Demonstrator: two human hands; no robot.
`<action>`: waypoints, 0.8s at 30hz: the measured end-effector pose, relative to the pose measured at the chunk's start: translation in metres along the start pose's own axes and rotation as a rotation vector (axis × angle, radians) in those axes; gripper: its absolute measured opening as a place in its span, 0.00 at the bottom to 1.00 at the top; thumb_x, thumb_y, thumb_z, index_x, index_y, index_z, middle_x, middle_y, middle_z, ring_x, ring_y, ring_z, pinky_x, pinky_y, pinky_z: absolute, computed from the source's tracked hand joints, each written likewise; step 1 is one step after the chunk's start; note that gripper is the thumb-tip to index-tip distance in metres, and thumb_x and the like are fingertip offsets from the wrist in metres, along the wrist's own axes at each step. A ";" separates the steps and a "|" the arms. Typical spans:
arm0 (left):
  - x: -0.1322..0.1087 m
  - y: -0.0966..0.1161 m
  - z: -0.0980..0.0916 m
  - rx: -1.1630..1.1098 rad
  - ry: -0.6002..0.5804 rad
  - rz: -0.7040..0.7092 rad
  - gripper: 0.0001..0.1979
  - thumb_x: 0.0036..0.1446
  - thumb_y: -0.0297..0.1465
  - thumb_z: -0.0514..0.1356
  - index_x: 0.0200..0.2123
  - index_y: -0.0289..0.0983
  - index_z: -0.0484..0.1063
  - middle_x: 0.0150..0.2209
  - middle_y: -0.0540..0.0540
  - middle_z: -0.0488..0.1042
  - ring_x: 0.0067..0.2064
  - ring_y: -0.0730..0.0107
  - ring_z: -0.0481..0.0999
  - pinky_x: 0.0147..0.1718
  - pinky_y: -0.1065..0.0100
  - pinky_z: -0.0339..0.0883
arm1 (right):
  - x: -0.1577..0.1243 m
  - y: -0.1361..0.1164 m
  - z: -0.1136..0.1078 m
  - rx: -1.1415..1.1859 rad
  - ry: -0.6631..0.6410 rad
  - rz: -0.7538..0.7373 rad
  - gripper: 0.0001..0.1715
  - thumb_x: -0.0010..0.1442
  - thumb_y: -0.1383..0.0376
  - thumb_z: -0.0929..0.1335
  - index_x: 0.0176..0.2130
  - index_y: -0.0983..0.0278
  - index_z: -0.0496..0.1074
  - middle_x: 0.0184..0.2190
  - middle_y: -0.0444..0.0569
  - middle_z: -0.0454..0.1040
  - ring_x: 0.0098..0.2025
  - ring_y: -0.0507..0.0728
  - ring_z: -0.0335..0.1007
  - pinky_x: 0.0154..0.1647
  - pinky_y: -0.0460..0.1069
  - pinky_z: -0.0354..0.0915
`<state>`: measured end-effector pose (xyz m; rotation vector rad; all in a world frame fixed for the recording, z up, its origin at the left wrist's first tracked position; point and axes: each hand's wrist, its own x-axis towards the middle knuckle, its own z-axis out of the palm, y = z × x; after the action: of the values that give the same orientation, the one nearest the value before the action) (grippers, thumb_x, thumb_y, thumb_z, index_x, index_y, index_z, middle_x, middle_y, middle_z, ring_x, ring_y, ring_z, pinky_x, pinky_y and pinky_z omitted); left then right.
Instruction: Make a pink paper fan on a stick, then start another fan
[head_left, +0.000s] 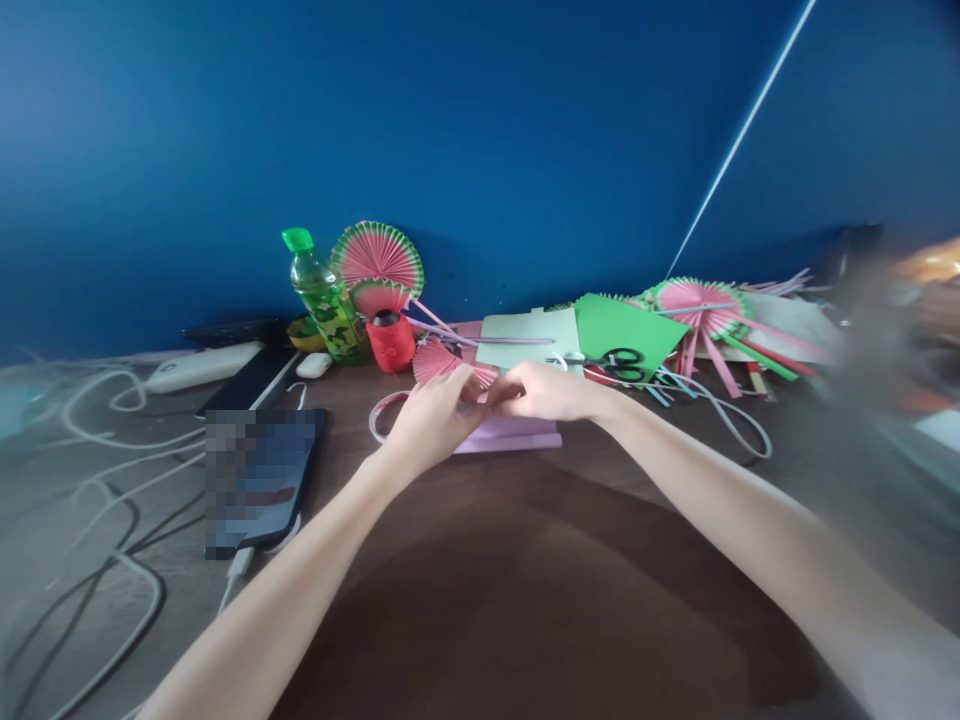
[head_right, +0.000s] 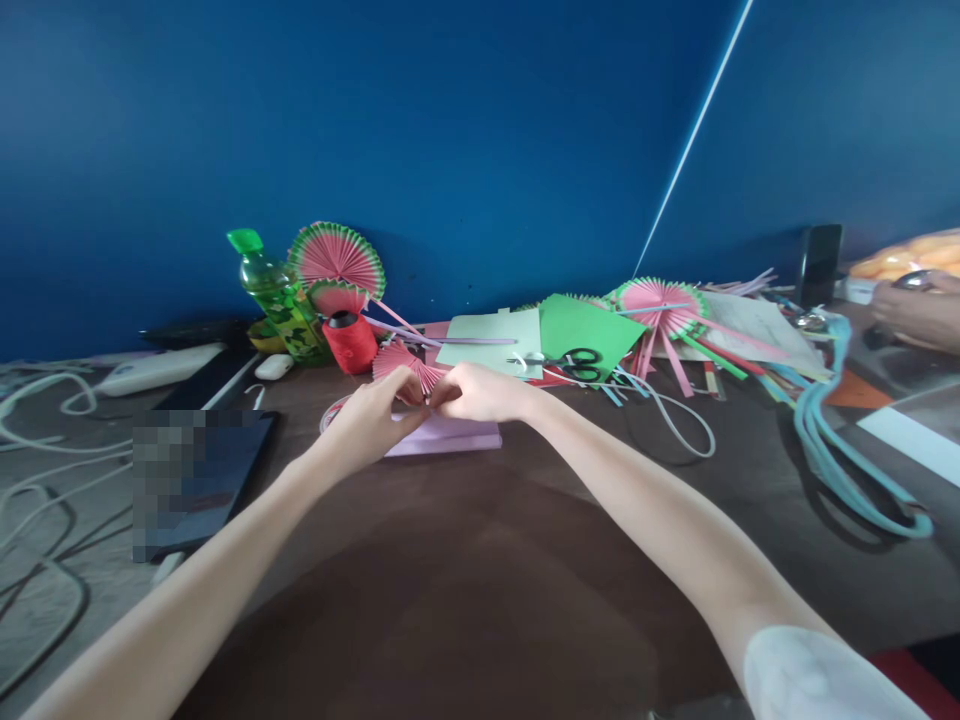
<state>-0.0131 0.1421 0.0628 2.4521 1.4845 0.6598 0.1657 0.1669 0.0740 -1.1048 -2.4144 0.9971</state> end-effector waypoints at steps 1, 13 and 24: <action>0.001 0.000 0.001 0.015 0.021 0.021 0.05 0.50 0.31 0.56 0.32 0.39 0.68 0.35 0.47 0.74 0.37 0.64 0.72 0.37 0.66 0.61 | 0.000 0.000 0.000 0.000 0.013 -0.009 0.13 0.50 0.68 0.64 0.35 0.65 0.75 0.35 0.48 0.77 0.37 0.54 0.70 0.37 0.48 0.61; 0.000 0.000 0.002 -0.057 0.000 -0.082 0.06 0.50 0.30 0.55 0.30 0.39 0.71 0.33 0.48 0.76 0.35 0.65 0.73 0.34 0.68 0.62 | 0.000 0.000 0.000 0.011 0.055 0.006 0.12 0.50 0.68 0.64 0.34 0.65 0.76 0.32 0.47 0.77 0.34 0.54 0.70 0.35 0.47 0.61; 0.001 0.001 0.007 -0.047 0.089 -0.045 0.05 0.50 0.30 0.57 0.28 0.37 0.72 0.34 0.45 0.75 0.39 0.62 0.71 0.40 0.64 0.62 | -0.001 -0.008 0.005 -0.069 0.144 0.042 0.12 0.51 0.68 0.63 0.32 0.67 0.75 0.29 0.47 0.76 0.29 0.52 0.67 0.30 0.46 0.58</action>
<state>-0.0090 0.1434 0.0574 2.3760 1.5329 0.7953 0.1593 0.1597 0.0760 -1.2119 -2.3349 0.8230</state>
